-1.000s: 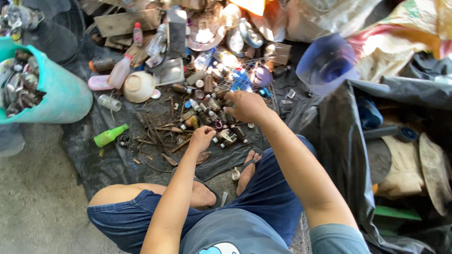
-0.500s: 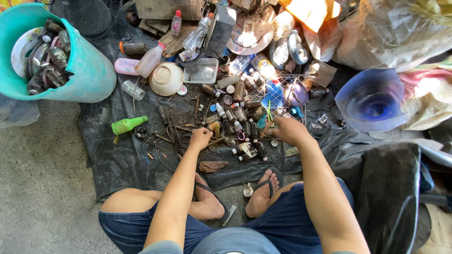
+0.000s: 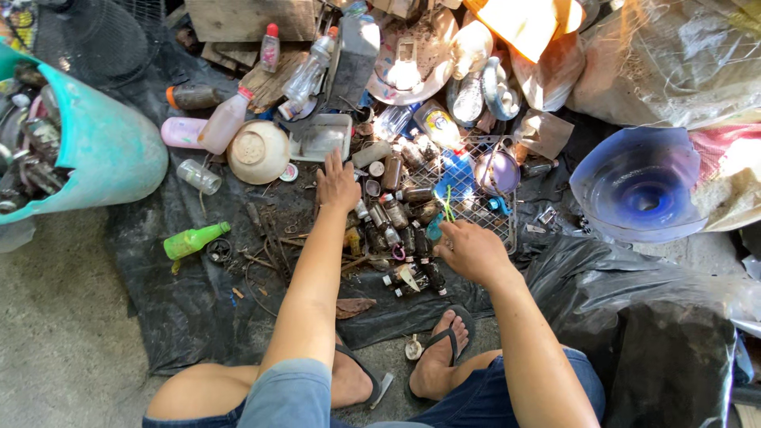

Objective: The person sorts through a large pile of discarded items on a tarp on the ground, picking up plastic bottles, various mechanical parts, and plastic containers by hand and placing them into a black trash bag.

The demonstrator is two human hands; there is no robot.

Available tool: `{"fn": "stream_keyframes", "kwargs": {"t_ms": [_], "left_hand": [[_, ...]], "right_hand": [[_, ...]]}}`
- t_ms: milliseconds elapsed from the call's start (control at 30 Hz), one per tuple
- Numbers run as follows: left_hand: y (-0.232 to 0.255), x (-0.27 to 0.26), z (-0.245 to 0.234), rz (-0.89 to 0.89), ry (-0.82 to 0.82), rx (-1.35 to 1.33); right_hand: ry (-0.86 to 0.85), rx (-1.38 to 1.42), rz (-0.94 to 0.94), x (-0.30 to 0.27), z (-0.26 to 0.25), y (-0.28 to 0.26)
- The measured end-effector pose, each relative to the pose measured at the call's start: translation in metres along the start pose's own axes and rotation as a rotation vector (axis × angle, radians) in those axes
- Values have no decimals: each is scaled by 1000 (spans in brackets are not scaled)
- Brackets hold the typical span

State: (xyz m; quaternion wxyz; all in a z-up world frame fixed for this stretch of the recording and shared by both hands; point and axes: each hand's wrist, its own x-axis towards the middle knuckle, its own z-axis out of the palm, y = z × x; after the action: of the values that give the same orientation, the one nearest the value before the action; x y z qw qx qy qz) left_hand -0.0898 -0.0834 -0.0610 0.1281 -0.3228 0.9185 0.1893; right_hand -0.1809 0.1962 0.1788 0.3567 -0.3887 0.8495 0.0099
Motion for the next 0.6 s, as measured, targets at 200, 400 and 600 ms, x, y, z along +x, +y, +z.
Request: {"fn": "stream_keyframes", "kwargs": {"t_ms": [200, 400, 600], "left_hand": [[7, 0, -1, 40, -151, 136], [58, -76, 8, 473, 58, -14], [104, -143, -32, 745, 148, -340]], "right_hand": [[-16, 3, 0, 6, 6, 10], [5, 1, -7, 12, 10, 11], [110, -11, -35, 12, 19, 3]]}}
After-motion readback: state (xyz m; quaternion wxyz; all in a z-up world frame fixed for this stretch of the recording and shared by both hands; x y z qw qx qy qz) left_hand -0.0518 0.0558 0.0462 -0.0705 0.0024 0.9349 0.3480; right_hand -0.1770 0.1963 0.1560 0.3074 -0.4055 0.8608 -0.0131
